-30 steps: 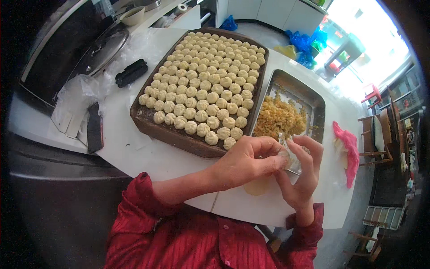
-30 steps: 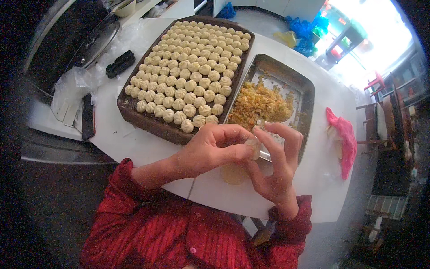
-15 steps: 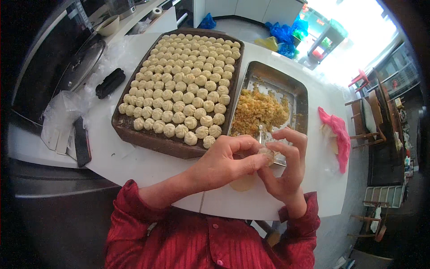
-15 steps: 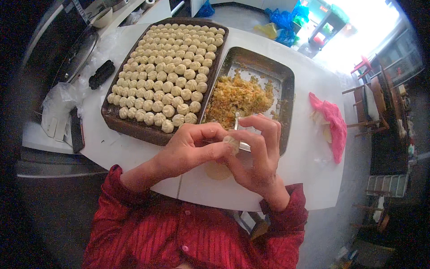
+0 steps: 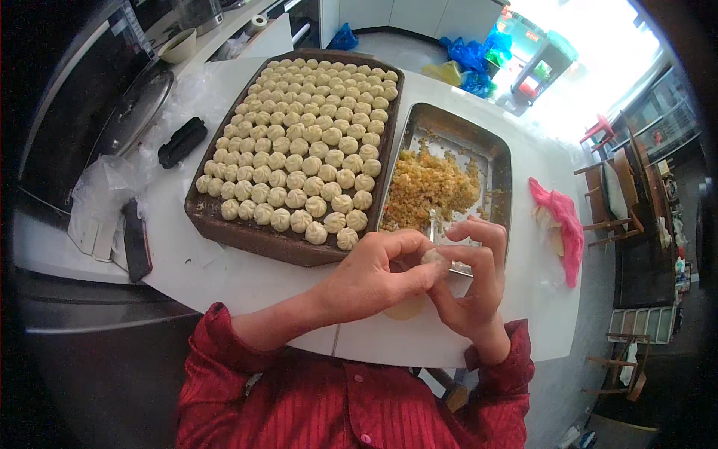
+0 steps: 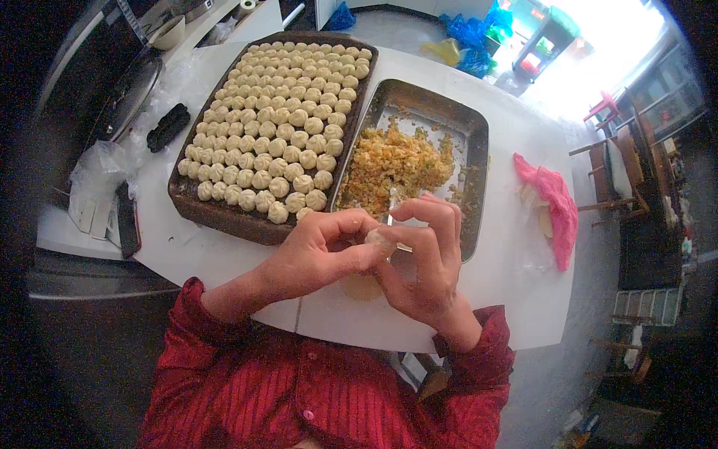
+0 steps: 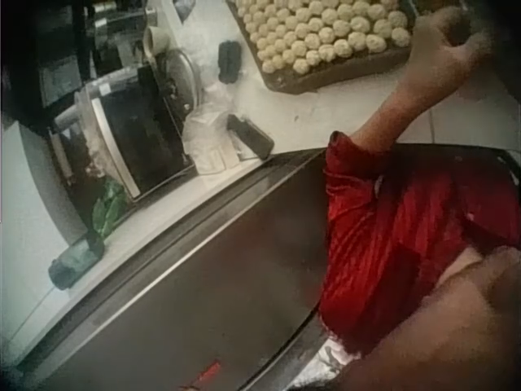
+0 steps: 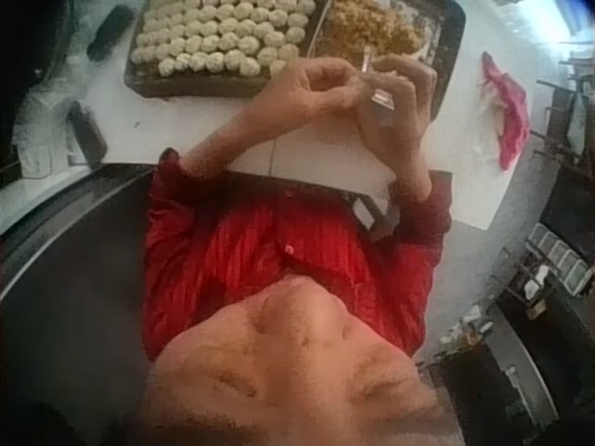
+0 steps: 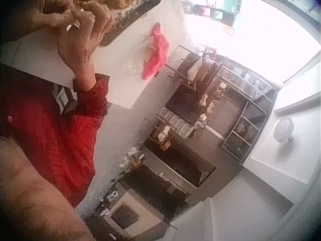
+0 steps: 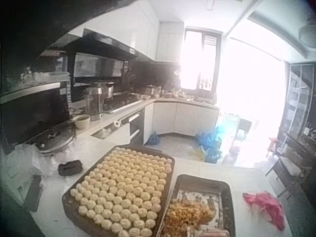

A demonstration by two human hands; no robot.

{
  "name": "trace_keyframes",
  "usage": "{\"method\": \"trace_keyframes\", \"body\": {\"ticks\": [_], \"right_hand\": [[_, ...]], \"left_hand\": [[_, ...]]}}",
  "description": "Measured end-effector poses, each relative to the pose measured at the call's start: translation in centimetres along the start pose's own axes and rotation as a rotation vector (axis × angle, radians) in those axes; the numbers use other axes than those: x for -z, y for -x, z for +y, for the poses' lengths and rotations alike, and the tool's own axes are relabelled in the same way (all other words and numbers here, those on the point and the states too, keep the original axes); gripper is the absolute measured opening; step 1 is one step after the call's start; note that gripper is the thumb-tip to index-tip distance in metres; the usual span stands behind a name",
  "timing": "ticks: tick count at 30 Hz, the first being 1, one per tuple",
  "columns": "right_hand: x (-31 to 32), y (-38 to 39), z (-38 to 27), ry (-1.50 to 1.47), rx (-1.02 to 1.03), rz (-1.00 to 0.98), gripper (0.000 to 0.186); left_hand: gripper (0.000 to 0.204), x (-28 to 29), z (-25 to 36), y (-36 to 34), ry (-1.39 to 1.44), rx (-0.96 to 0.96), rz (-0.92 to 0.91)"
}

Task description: Preparing and folding dough with filling to make buns.

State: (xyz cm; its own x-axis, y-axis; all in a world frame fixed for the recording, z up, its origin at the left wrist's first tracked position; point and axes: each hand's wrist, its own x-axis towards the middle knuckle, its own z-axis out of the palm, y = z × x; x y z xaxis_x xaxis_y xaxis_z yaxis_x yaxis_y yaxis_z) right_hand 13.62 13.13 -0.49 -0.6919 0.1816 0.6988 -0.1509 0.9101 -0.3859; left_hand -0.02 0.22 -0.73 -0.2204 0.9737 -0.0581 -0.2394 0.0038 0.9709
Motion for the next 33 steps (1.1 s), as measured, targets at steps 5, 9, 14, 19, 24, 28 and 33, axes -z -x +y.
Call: {"method": "trace_keyframes", "body": {"ticks": [5,9,14,19,24,28,33], "right_hand": [[0.4,-1.0,-0.9,-0.05,-0.079,-0.027,0.048],[0.5,-1.0,-0.5,-0.006,-0.006,-0.067,0.046],[0.3,-0.3,-0.2,0.01,0.004,-0.033,0.045],[-0.1,-0.3,-0.3,0.015,-0.014,-0.014,0.047],[0.4,-0.8,-0.4,0.022,0.028,-0.064,0.046],[0.5,-0.7,-0.4,0.022,0.0,-0.042,0.046],[0.3,-0.5,-0.2,-0.034,-0.096,0.019,0.047]], "left_hand": [[0.018,0.6,1.2,0.3,0.047,0.071,-0.015],[0.019,0.3,1.2,0.3,0.067,0.033,0.025],[0.019,0.1,0.8,0.2,0.031,0.028,0.019],[0.019,0.1,0.8,0.3,0.048,0.041,0.026],[0.021,0.3,0.7,0.3,0.011,-0.027,0.034],[0.027,0.5,1.0,0.2,0.169,0.044,0.007],[0.032,0.6,1.2,0.2,0.358,0.13,-0.015]]}}
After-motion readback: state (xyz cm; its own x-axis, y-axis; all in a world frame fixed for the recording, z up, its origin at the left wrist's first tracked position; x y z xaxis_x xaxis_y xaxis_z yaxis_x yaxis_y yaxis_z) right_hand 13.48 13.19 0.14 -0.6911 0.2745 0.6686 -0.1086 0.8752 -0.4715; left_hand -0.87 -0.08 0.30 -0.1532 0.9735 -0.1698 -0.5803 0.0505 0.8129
